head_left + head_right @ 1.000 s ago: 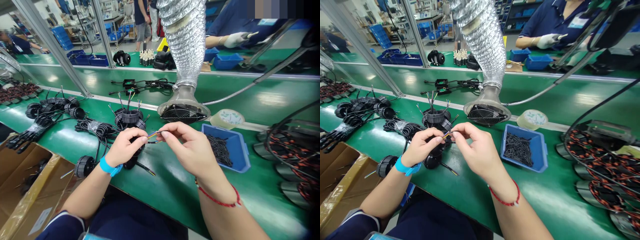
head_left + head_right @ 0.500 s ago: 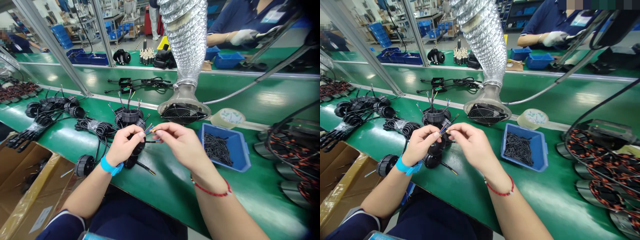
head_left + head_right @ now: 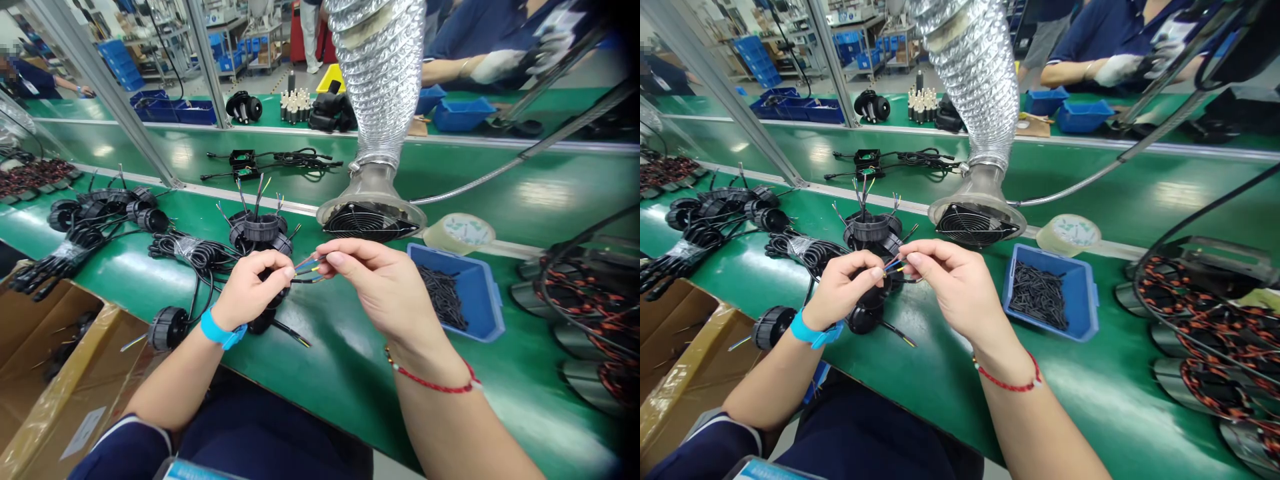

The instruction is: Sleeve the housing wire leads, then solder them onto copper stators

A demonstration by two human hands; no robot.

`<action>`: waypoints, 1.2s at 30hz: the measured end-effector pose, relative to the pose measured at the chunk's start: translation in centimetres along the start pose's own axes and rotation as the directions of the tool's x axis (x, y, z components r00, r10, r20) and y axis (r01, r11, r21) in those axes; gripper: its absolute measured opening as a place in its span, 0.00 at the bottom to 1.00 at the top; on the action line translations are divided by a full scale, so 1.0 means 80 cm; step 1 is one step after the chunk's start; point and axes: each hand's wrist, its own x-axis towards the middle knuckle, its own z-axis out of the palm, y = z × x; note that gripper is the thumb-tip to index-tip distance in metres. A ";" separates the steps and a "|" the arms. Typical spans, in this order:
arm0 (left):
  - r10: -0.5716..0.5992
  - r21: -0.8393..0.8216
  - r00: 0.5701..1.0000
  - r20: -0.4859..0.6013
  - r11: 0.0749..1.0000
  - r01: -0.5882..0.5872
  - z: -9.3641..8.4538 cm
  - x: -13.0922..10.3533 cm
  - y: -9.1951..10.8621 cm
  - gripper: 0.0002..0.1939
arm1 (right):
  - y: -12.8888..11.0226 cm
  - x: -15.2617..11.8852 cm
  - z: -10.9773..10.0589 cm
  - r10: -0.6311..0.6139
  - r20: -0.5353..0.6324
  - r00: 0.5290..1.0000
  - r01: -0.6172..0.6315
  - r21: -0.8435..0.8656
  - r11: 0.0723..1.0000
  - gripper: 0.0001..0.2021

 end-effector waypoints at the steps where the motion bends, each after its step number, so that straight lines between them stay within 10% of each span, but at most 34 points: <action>1: -0.002 0.000 1.000 0.001 1.000 0.002 0.000 0.000 0.000 0.10 | 0.000 0.000 0.000 -0.003 0.004 1.000 0.003 -0.011 1.000 0.08; 7: 0.006 0.004 1.000 0.005 1.000 -0.006 0.001 0.001 0.002 0.10 | 0.007 0.000 -0.002 -0.049 0.006 0.999 0.049 -0.175 0.983 0.07; 14: 0.025 0.015 0.999 0.022 1.000 -0.025 0.000 0.001 0.001 0.11 | 0.006 0.006 -0.013 0.147 0.275 0.950 -0.077 -0.249 0.965 0.12; 36: 0.070 0.096 0.994 0.088 0.992 -0.078 0.000 0.000 -0.001 0.10 | -0.003 0.001 -0.023 -0.017 0.195 0.981 0.069 -0.262 0.963 0.09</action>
